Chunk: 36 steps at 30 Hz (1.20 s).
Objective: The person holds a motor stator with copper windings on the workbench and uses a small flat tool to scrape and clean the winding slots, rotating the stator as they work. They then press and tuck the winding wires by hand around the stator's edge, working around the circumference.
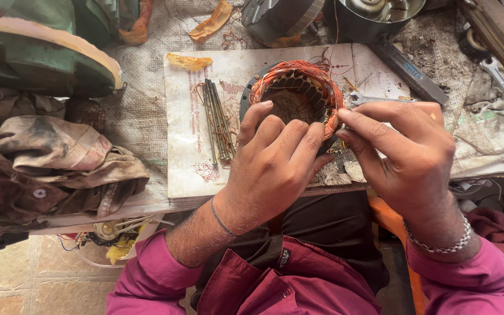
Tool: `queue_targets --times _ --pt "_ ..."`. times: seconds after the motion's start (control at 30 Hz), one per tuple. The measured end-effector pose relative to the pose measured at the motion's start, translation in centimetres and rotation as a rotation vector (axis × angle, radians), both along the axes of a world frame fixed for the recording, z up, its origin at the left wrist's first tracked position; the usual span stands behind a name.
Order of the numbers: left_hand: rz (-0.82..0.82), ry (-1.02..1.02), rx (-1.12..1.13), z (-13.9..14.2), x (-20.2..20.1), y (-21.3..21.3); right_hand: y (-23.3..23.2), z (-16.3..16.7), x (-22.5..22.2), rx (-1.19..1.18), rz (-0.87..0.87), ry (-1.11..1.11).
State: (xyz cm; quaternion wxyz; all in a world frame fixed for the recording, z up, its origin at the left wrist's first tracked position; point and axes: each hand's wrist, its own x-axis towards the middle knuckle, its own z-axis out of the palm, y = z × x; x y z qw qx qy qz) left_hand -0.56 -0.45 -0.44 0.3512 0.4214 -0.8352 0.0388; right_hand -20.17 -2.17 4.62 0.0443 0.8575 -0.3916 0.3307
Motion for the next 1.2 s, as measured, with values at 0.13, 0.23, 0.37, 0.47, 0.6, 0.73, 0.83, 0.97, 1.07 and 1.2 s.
queue_targets --times 0.13,0.23,0.37,0.47,0.6,0.73,0.83,0.97,1.07,1.2 --pt "-0.006 0.005 -0.001 -0.1 0.0 -0.1 0.0 -0.4 0.0 0.103 -0.02 -0.118" --pt "-0.009 0.01 -0.008 -0.1 0.0 -0.1 -0.3 -1.1 -0.6 0.25 0.002 -0.243" --pt "-0.01 0.004 -0.001 -0.1 0.0 -0.1 -0.8 -2.0 -1.5 0.402 0.041 -0.339" --pt "-0.013 0.014 -0.007 0.0 0.0 -0.1 -1.2 -2.4 -1.9 0.483 0.08 -0.406" --pt "-0.012 0.004 0.005 0.1 0.0 0.0 -1.1 -2.5 -1.8 0.513 0.072 -0.542" --pt "-0.014 0.008 0.016 0.2 0.0 -0.1 -1.0 -2.8 -1.4 0.31 0.054 -0.55" --pt "-0.023 0.048 0.057 0.5 0.0 -0.1 -1.1 -3.2 -1.3 0.22 0.021 -0.548" --pt "-0.054 0.101 0.149 1.4 0.9 -0.1 -0.9 -3.8 -1.1 0.281 -0.018 -0.711" --pt "-0.055 0.052 0.169 2.3 2.0 -0.3 -0.6 -3.7 -1.5 0.158 0.015 -0.567" --pt "-0.082 0.097 0.2 3.0 2.8 0.1 -0.4 -3.5 -1.5 0.025 0.08 -0.373"
